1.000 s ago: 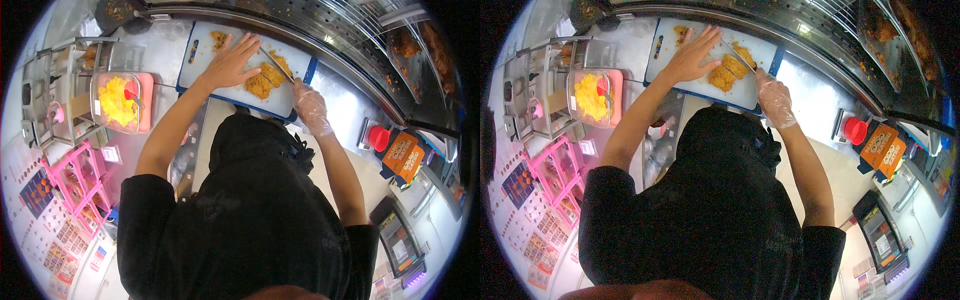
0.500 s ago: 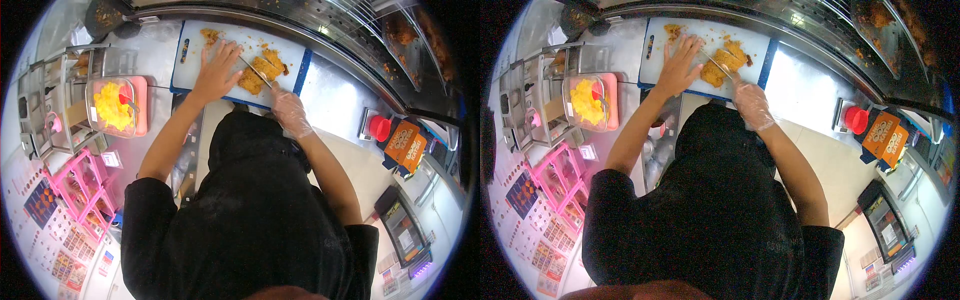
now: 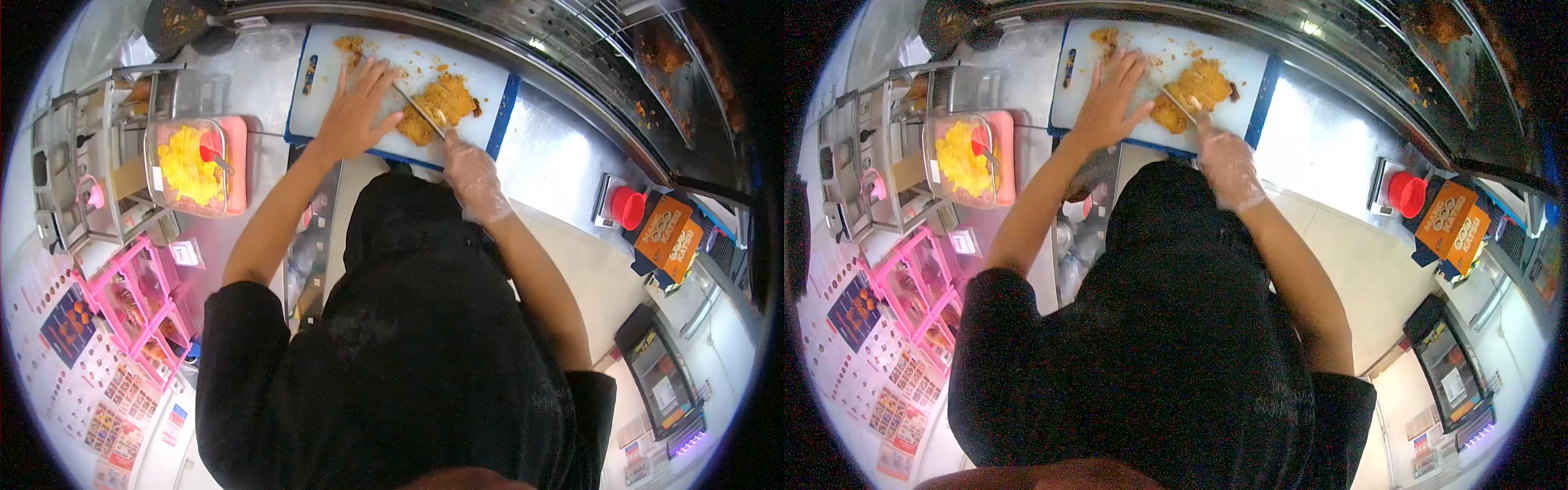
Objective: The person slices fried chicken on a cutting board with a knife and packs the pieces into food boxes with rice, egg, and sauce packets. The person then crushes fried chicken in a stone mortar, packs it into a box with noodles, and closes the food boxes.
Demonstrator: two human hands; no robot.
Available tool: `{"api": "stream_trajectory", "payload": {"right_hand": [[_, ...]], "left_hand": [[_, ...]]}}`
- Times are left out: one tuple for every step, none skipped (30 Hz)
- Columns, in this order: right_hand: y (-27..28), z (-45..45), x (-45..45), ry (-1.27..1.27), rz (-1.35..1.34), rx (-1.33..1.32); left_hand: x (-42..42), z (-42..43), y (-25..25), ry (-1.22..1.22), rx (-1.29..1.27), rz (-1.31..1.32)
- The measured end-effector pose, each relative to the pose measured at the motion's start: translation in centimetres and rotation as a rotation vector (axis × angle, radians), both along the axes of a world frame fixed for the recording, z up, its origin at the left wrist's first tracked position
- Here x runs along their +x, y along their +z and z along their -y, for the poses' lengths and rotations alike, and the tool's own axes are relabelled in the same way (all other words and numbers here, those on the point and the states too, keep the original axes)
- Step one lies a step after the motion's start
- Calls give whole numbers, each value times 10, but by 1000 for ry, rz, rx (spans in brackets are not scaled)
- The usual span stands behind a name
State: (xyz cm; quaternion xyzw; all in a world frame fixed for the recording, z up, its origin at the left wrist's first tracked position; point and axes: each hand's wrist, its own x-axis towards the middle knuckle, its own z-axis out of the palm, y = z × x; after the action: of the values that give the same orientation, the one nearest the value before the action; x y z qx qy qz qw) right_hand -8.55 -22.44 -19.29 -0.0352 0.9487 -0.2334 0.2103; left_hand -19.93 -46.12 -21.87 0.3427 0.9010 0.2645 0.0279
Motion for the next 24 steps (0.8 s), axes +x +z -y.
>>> {"api": "stream_trajectory", "payload": {"right_hand": [[3,0,1,4,-3,-6],[5,0,-8,4,-27,-12],[16,1,-13,21,-19,4],[35,2,-11,38,2,17],[46,3,-7,50,23,32],[43,3,0,57,19,27],[40,5,4,45,38,19],[37,7,7,35,56,13],[32,11,9,27,75,6],[21,13,7,0,93,-2],[14,16,7,-3,75,-9],[8,18,3,-2,47,-15],[5,20,-2,-5,12,-22],[5,22,0,-16,40,-29],[5,23,-6,-25,51,-36],[7,23,-14,-35,53,-43],[12,21,-14,-6,51,-7],[24,17,-13,22,52,27],[33,11,-14,50,46,62],[38,1,-14,61,-18,94],[42,-12,-14,70,-80,128],[45,-26,-13,78,-141,164],[47,-41,-17,100,-205,205],[48,-58,-24,124,-271,248]], "left_hand": [[0,2,3,-12,-12,-11],[-4,4,4,-13,-3,-12],[-3,6,5,-14,5,-9],[3,9,7,-15,11,7],[8,10,10,0,20,-2],[12,10,13,13,33,-11],[14,9,13,30,48,-19],[16,9,6,28,41,10],[20,10,-4,28,34,39],[23,10,-7,28,27,72],[24,11,-10,34,10,62],[17,10,-9,43,-6,42],[11,10,-9,49,-23,17],[14,12,-9,52,-33,20],[9,14,-7,56,-43,8],[2,14,-5,60,-52,-14],[3,15,-4,57,-59,-15],[7,15,0,53,-69,-12],[9,14,5,50,-78,-15],[13,12,11,97,-11,-48],[21,9,17,141,57,-78],[29,6,22,183,128,-107],[37,4,21,204,150,-89],[48,2,15,226,173,-72]]}}
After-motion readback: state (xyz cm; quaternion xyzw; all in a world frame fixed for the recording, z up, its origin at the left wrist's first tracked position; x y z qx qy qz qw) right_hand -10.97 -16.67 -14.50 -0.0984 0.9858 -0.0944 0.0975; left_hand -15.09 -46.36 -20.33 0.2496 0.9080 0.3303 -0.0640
